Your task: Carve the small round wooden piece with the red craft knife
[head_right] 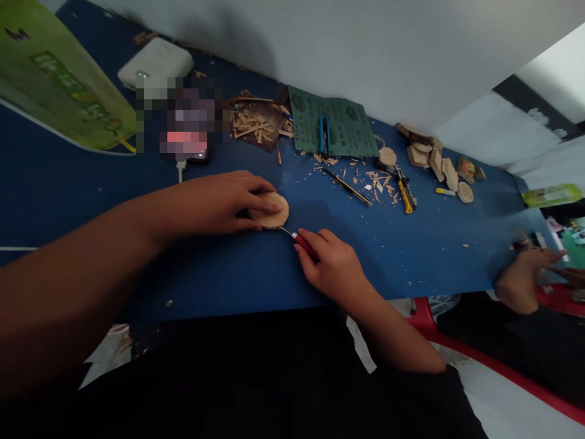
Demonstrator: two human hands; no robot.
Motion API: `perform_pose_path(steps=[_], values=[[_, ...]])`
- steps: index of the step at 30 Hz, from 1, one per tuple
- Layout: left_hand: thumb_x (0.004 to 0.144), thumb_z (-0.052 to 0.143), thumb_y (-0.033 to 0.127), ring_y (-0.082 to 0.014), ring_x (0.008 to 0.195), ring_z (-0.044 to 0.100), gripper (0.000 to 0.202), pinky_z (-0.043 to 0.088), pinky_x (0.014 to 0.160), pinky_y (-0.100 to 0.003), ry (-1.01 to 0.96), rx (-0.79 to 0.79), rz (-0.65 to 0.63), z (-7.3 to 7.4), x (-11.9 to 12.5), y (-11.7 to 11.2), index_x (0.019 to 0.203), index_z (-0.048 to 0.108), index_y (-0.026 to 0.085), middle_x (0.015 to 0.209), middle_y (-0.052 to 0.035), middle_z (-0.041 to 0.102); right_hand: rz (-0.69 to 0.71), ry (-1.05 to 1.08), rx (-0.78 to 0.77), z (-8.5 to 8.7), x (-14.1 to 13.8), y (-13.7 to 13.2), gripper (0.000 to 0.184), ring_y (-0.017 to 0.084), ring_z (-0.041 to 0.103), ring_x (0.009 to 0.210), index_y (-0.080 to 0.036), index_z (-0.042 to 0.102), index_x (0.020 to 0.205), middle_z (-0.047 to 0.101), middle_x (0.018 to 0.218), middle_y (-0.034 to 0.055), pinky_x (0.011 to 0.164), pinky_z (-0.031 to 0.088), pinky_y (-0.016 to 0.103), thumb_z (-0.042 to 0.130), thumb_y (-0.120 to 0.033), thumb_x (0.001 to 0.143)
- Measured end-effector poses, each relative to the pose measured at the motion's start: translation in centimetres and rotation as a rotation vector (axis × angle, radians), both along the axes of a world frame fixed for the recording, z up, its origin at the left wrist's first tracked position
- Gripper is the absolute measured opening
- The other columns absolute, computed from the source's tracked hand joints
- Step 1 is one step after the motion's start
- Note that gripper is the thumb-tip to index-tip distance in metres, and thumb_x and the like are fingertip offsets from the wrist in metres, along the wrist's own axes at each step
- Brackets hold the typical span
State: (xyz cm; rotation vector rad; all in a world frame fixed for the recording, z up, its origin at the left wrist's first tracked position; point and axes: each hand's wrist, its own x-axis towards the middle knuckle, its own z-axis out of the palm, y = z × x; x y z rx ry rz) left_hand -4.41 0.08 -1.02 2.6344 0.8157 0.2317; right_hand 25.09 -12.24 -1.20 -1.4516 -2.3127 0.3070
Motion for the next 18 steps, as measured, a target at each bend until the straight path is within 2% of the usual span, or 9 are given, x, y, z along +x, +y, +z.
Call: perform_pose_path(steps=[5, 9, 15, 18], values=[[0.102, 0.069, 0.043, -0.0301, 0.123, 0.063, 0.040, 0.048, 0.107, -0.042, 0.005, 0.011, -0.004, -0.3, 0.1, 0.4, 0.140, 0.078, 0.039, 0.142, -0.0081, 0.068, 0.079, -0.148, -0.144, 1.9, 0.2, 1.6, 0.035, 0.024, 0.073, 0.085, -0.019, 0.080, 0.134, 0.078, 0.098, 0.0099, 0.080, 0.056, 0.039, 0.062, -0.036, 0.110], [0.101, 0.071, 0.042, -0.0294, 0.120, 0.063, 0.037, 0.049, 0.104, -0.042, 0.015, 0.020, 0.003, -0.6, 0.2, 0.5, 0.136, 0.080, 0.038, 0.140, -0.0080, 0.068, 0.096, -0.136, -0.240, 2.9, 0.1, 2.5, 0.028, 0.022, 0.072, 0.082, -0.023, 0.084, 0.121, 0.080, 0.096, 0.0081, 0.078, 0.052, 0.037, 0.063, -0.036, 0.109], [0.098, 0.074, 0.041, -0.0297, 0.120, 0.063, 0.037, 0.047, 0.104, -0.041, 0.028, 0.005, 0.018, -0.5, 0.4, 0.5, 0.135, 0.081, 0.037, 0.139, -0.0077, 0.068, -0.067, 0.025, -0.464, 2.6, -0.3, 2.0, 0.036, 0.019, 0.069, 0.071, -0.024, 0.085, 0.115, 0.082, 0.090, 0.0041, 0.067, 0.047, 0.033, 0.058, -0.048, 0.111], [0.098, 0.074, 0.041, -0.0303, 0.121, 0.063, 0.038, 0.046, 0.105, -0.041, 0.024, -0.006, 0.025, -0.4, 0.4, 0.4, 0.135, 0.081, 0.038, 0.139, -0.0076, 0.068, -0.126, 0.075, -0.510, 2.5, -0.3, 1.9, 0.037, 0.019, 0.068, 0.072, -0.023, 0.083, 0.117, 0.080, 0.088, 0.0041, 0.067, 0.049, 0.032, 0.061, -0.051, 0.109]])
